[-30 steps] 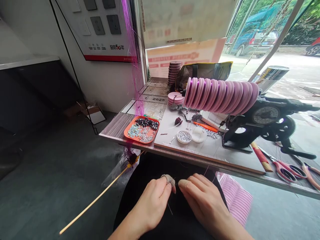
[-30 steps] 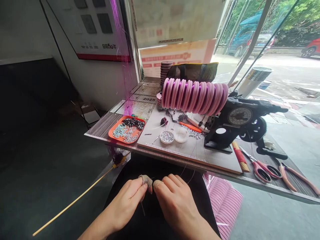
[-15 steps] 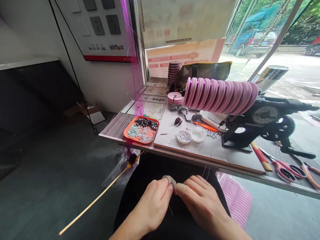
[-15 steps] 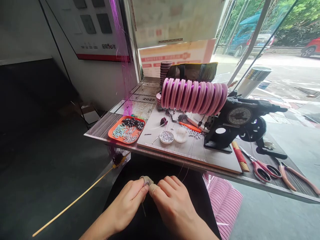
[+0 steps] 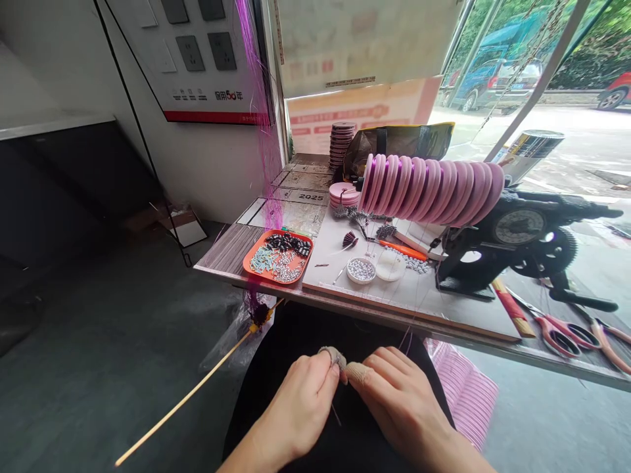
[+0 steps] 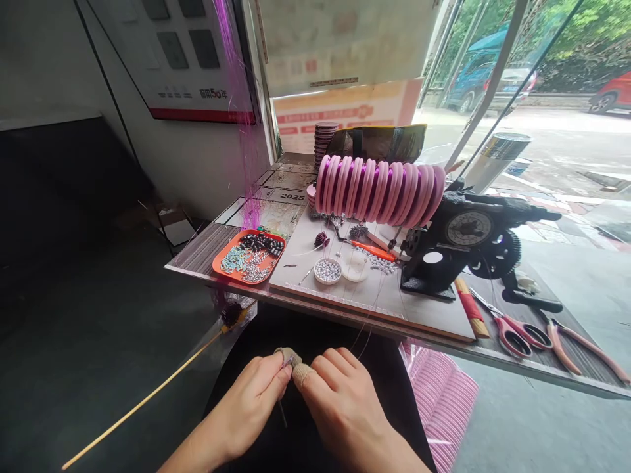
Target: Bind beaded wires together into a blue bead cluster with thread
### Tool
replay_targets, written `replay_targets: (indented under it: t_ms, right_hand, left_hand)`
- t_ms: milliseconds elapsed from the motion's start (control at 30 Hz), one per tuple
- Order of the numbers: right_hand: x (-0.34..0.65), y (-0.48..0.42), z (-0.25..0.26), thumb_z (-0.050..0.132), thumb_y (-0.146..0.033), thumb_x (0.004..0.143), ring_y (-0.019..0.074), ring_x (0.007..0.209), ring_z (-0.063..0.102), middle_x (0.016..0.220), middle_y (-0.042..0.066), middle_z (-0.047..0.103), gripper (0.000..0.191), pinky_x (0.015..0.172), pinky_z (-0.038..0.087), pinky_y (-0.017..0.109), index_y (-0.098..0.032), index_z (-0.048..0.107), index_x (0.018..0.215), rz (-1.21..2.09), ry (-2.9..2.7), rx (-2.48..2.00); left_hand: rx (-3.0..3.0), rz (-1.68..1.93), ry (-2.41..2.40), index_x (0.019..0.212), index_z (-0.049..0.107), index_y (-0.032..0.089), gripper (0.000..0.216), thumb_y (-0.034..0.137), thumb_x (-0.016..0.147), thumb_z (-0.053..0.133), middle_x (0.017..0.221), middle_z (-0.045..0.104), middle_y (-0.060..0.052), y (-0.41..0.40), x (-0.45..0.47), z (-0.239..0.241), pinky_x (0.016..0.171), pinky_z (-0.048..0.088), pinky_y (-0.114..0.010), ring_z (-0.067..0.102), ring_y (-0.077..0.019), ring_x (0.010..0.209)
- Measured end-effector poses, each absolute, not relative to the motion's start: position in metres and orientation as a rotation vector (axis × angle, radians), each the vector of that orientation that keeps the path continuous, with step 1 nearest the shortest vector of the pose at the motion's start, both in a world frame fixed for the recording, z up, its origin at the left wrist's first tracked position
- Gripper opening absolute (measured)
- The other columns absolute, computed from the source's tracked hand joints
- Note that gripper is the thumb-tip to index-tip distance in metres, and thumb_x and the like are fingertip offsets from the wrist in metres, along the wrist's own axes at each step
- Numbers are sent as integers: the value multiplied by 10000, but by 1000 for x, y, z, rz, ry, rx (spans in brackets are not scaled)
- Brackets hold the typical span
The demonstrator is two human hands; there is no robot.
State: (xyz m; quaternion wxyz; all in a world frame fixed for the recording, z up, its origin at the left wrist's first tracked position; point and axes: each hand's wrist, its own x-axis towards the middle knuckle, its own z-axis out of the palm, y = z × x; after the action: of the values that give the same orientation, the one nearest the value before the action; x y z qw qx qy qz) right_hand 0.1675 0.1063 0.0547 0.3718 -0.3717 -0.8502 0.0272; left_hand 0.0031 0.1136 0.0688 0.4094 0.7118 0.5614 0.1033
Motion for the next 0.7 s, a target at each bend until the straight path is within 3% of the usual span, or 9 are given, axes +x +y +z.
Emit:
replay_targets:
  t_ms: [500,700]
  right_hand:
    - [169,108,48,356,-132,920,121,513,420,560,-4,498,268,532,292,259,-168,568,758,79,-2176,-1082]
    - [172,109,42,373,-161,912,121,511,427,549,-8,488,281,532,286,254,-177,525,676,96,-2120,-1229]
  left_hand:
    - [1775,298,1420,751,530,207,315,299,905,271,735,582,-15,113,3,73,670,372,-283,511,-171,695]
    - [1724,306,1480,908,558,200,265,286,892,307,839,638,-48,112,5,80,759,390,-294,573,-203,810]
